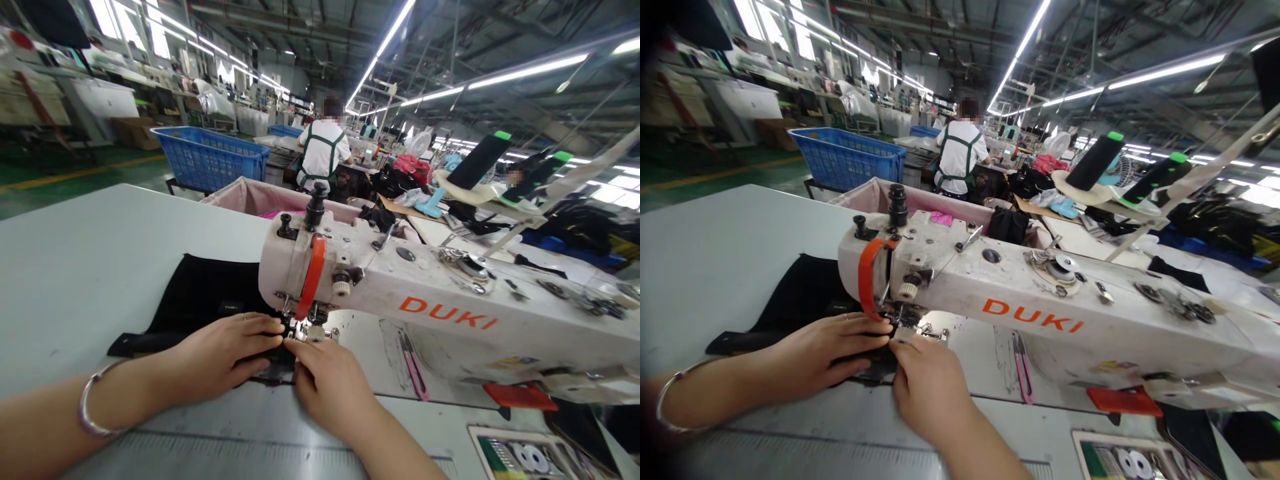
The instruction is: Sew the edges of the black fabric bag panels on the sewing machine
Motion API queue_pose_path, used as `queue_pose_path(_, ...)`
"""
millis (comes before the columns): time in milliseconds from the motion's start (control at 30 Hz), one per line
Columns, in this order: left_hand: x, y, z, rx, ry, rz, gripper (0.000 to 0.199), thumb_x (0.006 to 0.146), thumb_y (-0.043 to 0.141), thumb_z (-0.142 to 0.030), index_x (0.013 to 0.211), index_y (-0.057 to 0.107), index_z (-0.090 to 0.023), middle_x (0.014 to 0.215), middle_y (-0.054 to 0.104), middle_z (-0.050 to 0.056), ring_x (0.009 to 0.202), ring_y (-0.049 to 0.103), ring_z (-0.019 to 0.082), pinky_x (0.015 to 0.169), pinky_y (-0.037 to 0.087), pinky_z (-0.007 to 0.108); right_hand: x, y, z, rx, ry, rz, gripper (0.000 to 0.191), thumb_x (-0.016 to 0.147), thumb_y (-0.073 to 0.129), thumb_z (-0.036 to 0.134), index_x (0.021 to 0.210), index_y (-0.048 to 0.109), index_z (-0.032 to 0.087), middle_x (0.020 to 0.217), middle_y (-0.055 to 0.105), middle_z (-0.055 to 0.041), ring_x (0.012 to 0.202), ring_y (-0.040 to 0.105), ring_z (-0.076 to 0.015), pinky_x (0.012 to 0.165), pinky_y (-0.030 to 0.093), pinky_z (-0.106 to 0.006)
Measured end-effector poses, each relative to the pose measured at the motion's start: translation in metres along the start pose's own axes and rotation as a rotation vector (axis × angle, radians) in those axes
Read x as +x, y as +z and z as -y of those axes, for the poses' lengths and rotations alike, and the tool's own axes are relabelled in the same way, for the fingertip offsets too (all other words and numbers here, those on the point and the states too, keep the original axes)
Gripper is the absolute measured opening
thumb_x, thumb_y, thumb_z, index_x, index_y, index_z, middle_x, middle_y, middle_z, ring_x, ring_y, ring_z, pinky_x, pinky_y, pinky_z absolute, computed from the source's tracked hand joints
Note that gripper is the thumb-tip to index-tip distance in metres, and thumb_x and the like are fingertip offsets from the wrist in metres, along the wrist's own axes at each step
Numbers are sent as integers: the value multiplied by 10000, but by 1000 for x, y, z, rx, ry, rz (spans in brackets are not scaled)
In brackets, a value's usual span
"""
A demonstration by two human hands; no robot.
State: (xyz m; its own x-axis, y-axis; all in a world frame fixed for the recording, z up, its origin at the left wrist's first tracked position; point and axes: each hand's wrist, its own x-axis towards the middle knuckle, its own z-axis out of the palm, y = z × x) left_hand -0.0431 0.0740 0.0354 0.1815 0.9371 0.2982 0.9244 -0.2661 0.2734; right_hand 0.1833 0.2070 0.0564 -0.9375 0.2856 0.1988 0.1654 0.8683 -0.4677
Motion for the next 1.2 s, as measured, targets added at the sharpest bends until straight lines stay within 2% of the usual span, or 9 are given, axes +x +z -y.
queue_pose_path(133,1,-9,11,-15,33,7,384,1008,654,-249,1382,682,-329,1430,666,31,1344,613,230,1187,503,403,0,-3,-2,9,72,-198,225,927,581,128,1101,701,208,1081,727,-81,1036,658,-258,901,528,-357)
queue_pose_path(233,3,-17,17,-34,52,-13,312,1035,603,-229,1298,734,-336,1357,688,36,1296,621,232,1143,529,402,4,-6,-7,-141,158,-213,87,997,604,196,994,691,195,1005,708,-83,976,638,-267,828,499,-356)
queue_pose_path(367,6,-15,6,-57,38,-64,226,1055,578,-242,1169,773,-244,1178,748,44,1102,694,200,1012,580,331,7,-8,-13,-320,228,-149,240,1032,626,275,814,682,190,872,704,-73,874,638,-251,739,457,-333)
queue_pose_path(467,8,-6,-14,-33,21,-123,244,1071,533,-224,1117,772,-206,1115,769,43,1047,706,195,976,583,314,6,-8,-11,-311,203,-154,352,1015,674,313,684,644,194,761,682,-62,821,630,-242,729,461,-335)
queue_pose_path(600,8,2,-31,-53,-40,-206,255,1066,508,-191,1081,762,-194,1095,781,34,1031,713,183,969,583,297,2,-2,-4,-54,-30,-151,76,926,781,169,922,708,191,970,746,-53,973,655,-232,886,515,-336)
queue_pose_path(633,8,3,-32,-63,-50,-220,242,1058,522,-187,1071,763,-195,1091,782,29,1026,714,179,966,582,294,1,0,-4,-5,-59,-131,119,913,785,124,977,712,193,1011,754,-49,1003,660,-226,916,518,-331)
queue_pose_path(733,8,2,-30,-87,-46,-225,213,1039,555,-166,1044,766,-195,1078,782,19,1028,709,173,961,574,281,0,8,-6,48,-46,-105,155,911,774,72,987,724,198,1016,768,-40,997,680,-218,920,529,-325)
queue_pose_path(1000,24,2,-15,-54,-7,-225,256,1040,529,-168,966,772,-195,1013,788,18,956,715,181,908,574,282,6,14,-15,26,-96,-231,148,967,676,78,1018,746,198,1088,786,-68,974,715,-235,862,577,-334)
queue_pose_path(1200,34,2,-6,-29,-25,-258,226,990,574,-153,909,780,-198,971,789,38,923,720,200,897,580,304,10,15,-16,-75,-32,-188,207,954,653,50,1054,760,196,1121,789,-81,986,715,-263,844,587,-366)
